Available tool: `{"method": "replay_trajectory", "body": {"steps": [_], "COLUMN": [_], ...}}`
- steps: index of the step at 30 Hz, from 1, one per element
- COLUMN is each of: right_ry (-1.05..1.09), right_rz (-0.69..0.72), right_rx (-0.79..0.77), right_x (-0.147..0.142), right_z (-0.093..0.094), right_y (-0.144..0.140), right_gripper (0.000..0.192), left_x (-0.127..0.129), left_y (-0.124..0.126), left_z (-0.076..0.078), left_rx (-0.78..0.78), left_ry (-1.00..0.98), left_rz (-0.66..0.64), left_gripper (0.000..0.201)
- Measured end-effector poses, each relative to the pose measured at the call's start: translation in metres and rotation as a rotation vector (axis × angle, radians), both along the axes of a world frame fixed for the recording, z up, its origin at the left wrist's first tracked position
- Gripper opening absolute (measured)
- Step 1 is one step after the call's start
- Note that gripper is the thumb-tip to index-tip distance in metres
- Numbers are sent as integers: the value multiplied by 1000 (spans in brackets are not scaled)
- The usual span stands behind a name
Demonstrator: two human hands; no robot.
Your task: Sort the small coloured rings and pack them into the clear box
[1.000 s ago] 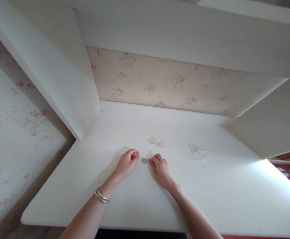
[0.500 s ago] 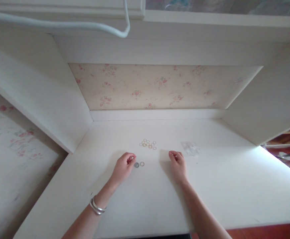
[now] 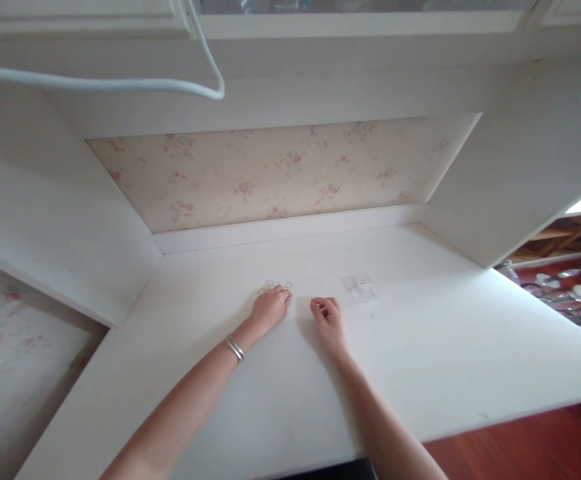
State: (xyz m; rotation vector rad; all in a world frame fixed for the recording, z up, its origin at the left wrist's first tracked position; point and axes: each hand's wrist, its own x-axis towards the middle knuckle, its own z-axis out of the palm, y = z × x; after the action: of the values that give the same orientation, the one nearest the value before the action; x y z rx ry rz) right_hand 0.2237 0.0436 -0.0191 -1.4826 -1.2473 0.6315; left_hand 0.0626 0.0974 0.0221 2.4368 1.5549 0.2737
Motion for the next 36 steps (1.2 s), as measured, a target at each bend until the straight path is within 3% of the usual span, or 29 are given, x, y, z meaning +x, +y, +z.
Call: {"method": "replay_trajectory", "body": {"steps": [5,9,14,19,30,36], "right_ry": [-10,-20,-31,-53,-68,-62], "right_rz": [17,22,31,40,21,20], "right_rx": [0,-18,-24,-37,-40,-27], "right_x": [0,0,1,0,0,-1], "right_z": [0,-1,-4,-3,-6,-7], "right_y": [1,2,3,3,1,0], "right_gripper": [33,32,32,32,34,32], "left_x": [-1,-17,-51,-75,-80,-83], "left_y": [-2,-12,-31,-55,-62,-59], "left_z": [-2,1,14,21,9,11], "left_rx": [-45,-100,-76,-55,-83,-112], "left_ry": [13,-11,-150,-160,-122,-263], "left_rz": [-108,-143,-108,-38,-59,-67], "left_gripper": [20,19,18,19,22,22]}}
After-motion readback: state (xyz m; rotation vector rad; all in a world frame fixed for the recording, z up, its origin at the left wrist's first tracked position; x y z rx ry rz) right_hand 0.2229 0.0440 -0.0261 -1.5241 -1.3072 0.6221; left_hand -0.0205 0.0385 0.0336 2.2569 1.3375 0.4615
